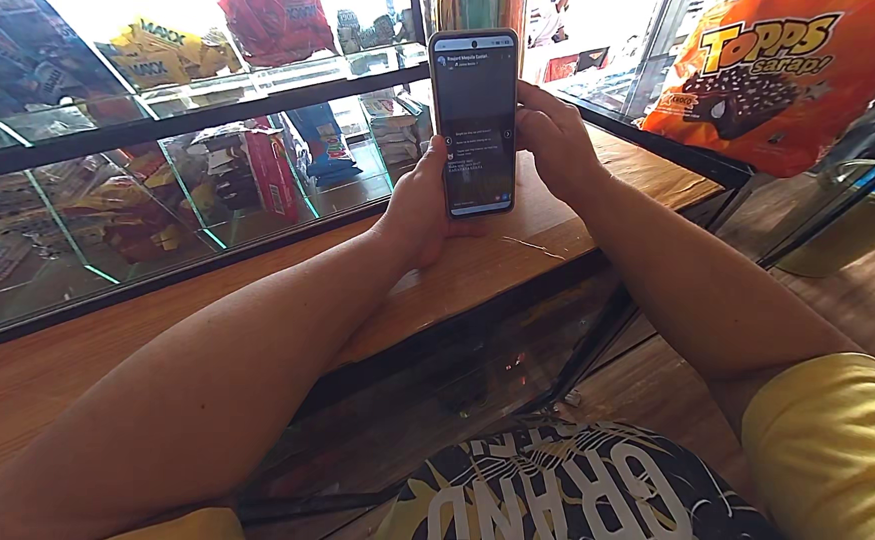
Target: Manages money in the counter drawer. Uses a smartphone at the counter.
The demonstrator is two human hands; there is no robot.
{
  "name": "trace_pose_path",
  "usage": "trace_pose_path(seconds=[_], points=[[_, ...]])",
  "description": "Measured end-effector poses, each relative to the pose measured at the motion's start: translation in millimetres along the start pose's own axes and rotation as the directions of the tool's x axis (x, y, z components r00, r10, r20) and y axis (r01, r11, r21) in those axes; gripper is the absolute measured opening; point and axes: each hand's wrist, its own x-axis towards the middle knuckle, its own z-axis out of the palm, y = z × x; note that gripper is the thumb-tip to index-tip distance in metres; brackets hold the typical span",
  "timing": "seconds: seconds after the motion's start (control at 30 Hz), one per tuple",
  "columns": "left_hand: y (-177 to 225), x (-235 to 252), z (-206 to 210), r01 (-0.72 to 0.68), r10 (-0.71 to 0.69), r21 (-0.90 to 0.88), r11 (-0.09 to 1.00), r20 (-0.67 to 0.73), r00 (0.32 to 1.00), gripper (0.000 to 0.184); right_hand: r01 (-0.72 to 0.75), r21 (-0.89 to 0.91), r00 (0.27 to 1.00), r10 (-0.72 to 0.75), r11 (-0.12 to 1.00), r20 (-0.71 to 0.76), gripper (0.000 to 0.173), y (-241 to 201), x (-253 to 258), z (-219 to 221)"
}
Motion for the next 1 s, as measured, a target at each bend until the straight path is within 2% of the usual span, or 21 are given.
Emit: trace_pose_path(seconds=[1.0], points=[[0.8,-1.8,0.8,-0.001,0.001,0.025,1.0,-0.001,1.0,0.067,0.009,0.013,1.0,-0.009,1.0,-0.002,0.05,0.7,-0.2,0.1]])
